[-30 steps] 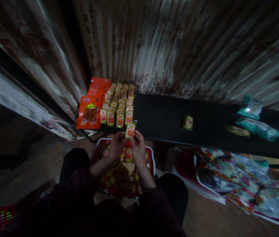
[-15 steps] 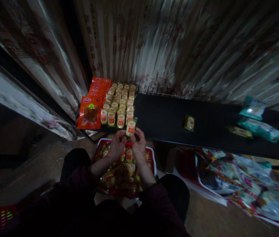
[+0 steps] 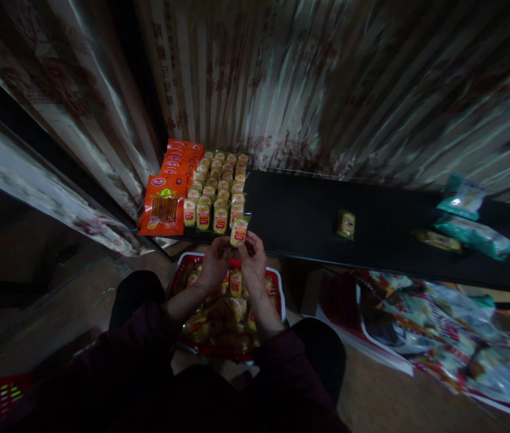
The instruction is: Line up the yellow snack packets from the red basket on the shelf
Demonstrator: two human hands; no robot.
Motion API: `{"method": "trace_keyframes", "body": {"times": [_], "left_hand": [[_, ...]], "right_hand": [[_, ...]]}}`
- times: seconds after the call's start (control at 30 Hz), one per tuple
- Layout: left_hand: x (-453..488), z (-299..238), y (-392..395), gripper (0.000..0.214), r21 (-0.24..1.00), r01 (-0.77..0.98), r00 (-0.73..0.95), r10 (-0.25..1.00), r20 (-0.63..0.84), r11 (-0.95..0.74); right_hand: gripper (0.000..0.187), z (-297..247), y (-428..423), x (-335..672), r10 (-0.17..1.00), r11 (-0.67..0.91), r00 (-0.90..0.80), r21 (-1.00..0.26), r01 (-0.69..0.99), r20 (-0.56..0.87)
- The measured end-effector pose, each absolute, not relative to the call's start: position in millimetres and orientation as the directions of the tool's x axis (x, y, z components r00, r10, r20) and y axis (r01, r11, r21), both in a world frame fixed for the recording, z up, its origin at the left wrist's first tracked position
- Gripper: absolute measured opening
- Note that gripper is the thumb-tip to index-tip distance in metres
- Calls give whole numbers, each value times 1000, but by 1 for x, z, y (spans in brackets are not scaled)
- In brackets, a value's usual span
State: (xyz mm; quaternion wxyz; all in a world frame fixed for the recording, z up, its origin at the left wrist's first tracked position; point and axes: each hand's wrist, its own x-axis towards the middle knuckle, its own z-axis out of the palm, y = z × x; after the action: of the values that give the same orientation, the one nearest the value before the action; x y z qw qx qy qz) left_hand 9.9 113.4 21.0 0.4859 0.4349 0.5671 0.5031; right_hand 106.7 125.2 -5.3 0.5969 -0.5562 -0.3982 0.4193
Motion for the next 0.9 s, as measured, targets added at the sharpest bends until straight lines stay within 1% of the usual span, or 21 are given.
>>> {"method": "trace_keyframes", "body": {"times": [0.13, 0.37, 0.9], "left_hand": [[9, 25, 114, 32, 990, 52, -152, 981, -119, 128], [10, 23, 115, 34, 988, 87, -146, 982, -117, 130], [12, 24, 118, 37, 977, 178, -139, 986, -96, 120]], "right_hand": [[43, -5, 127, 106, 935, 38, 352, -999, -17, 30], [41, -5, 130, 106, 938, 50, 344, -998, -41, 33], [42, -11, 139, 111, 941, 68, 326, -995, 72, 88]]}}
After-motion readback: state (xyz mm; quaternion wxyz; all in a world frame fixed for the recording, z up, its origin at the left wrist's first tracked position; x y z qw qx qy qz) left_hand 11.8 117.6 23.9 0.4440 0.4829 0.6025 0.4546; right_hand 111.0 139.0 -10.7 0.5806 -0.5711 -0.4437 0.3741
